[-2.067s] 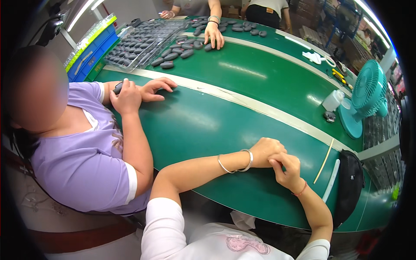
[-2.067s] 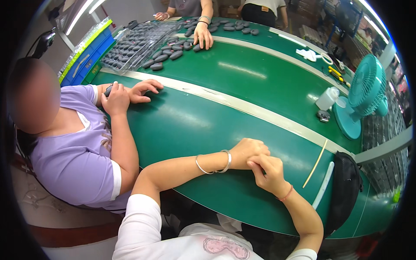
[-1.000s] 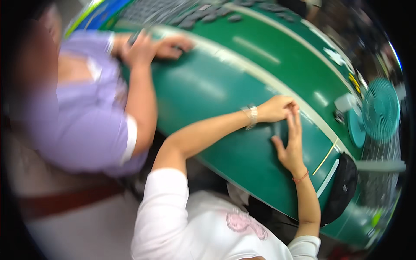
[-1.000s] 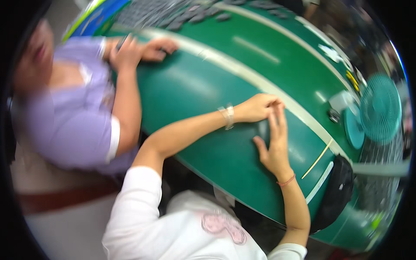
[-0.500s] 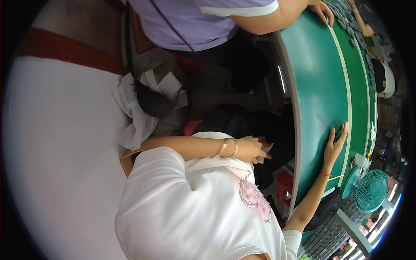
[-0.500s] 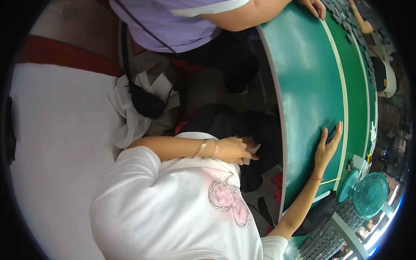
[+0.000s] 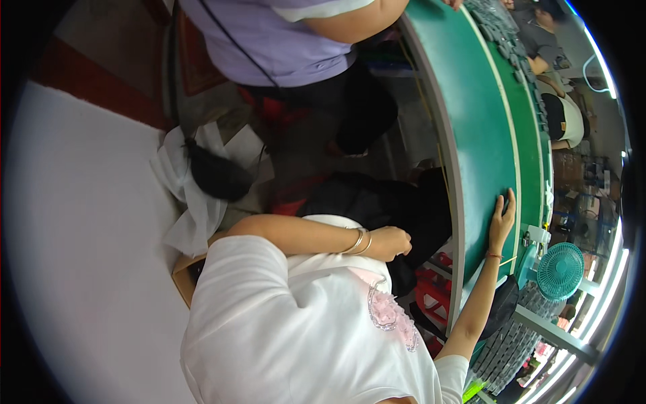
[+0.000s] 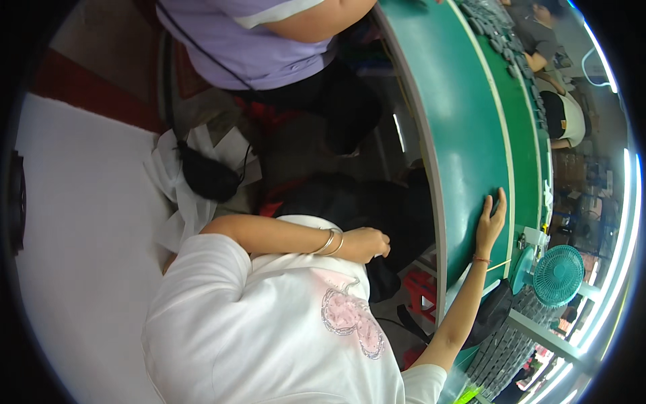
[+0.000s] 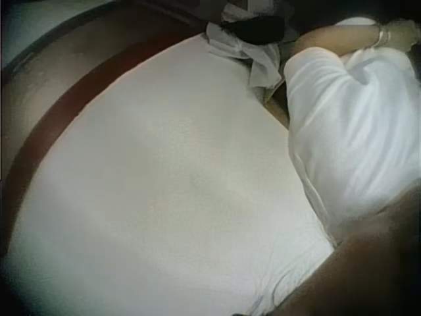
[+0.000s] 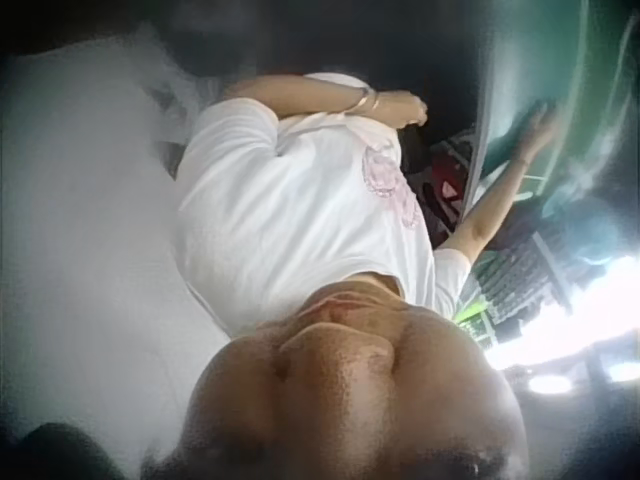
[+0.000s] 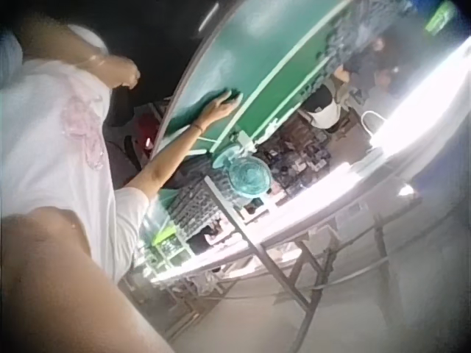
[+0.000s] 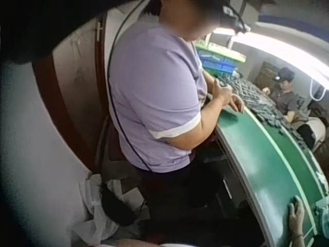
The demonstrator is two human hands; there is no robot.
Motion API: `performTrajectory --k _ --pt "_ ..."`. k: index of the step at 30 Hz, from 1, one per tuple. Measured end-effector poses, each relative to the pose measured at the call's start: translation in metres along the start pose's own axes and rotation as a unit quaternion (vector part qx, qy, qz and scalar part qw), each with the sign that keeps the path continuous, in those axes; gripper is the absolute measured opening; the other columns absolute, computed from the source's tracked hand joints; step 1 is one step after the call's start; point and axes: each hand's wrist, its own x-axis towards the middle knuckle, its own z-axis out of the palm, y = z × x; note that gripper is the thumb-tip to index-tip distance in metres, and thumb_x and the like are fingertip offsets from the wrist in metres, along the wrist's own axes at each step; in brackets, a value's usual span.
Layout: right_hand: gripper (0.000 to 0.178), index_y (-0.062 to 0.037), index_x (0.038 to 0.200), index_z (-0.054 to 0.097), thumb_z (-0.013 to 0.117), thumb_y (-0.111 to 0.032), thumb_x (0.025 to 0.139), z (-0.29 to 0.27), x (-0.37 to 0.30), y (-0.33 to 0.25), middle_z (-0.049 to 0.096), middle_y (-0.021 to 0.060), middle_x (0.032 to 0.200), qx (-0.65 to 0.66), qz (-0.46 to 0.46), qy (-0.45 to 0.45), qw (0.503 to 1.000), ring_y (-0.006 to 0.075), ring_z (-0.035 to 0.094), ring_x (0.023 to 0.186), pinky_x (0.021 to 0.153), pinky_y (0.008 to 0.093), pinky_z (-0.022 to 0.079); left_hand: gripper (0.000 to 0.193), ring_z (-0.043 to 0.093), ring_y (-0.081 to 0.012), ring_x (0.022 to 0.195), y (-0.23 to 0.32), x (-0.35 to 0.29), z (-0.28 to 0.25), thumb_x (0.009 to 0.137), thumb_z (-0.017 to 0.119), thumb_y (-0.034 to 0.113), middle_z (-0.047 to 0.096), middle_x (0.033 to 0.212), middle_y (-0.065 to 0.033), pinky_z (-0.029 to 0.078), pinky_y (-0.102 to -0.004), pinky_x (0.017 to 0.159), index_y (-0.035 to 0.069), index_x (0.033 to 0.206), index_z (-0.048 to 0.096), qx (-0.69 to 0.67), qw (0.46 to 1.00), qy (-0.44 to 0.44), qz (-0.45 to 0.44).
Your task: The person assembles a small grey electronic device, likely a charging case for earbuds. They open the case, insert a battery and circuit board, and then close the casing. The person handles the device multiple times, opening and closing it to check the fit, and places it on a green tray with other similar units.
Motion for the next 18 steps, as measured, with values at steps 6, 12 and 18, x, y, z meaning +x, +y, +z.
performTrajectory --k 6,12,18 --pt "0.039 0.0004 0.131 0.051 0.053 -0.018 0.098 -0.004 -0.009 -0.011 0.056 0.0198 0.13 -0.017 0.008 0.016 1.0 0.0292 0.054 0.122 0.103 0.0366 0.04 0.027 0.06 -0.0333 0.098 -0.015 -0.006 0.017 0.078 0.059 0.002 0.063 0.099 -0.0158 0.049 -0.0422 0.086 0.002 0.105 0.063 0.093 0.995 -0.026 -0.031" --pt "0.031 0.0008 0.12 0.057 0.059 -0.01 0.091 -0.011 -0.013 -0.029 0.059 0.0198 0.125 0.006 0.016 0.058 0.998 0.0355 0.057 0.115 0.099 0.0383 0.043 0.021 0.068 -0.0276 0.08 0.011 0.006 -0.03 0.074 0.067 0.011 0.07 0.092 -0.0075 0.055 -0.0395 0.067 0.008 0.095 0.07 0.09 0.989 0.119 -0.019" --pt "0.027 -0.0016 0.118 0.061 0.059 -0.008 0.092 -0.04 -0.044 -0.092 0.065 0.0128 0.118 0.201 0.079 -0.007 0.976 0.023 0.062 0.108 0.092 0.0332 0.047 0.019 0.06 -0.0062 0.078 0.073 0.057 -0.103 0.088 0.057 -0.001 0.069 0.085 -0.0042 0.05 -0.0238 0.071 0.0 0.103 0.068 -0.281 0.95 0.129 -0.042"
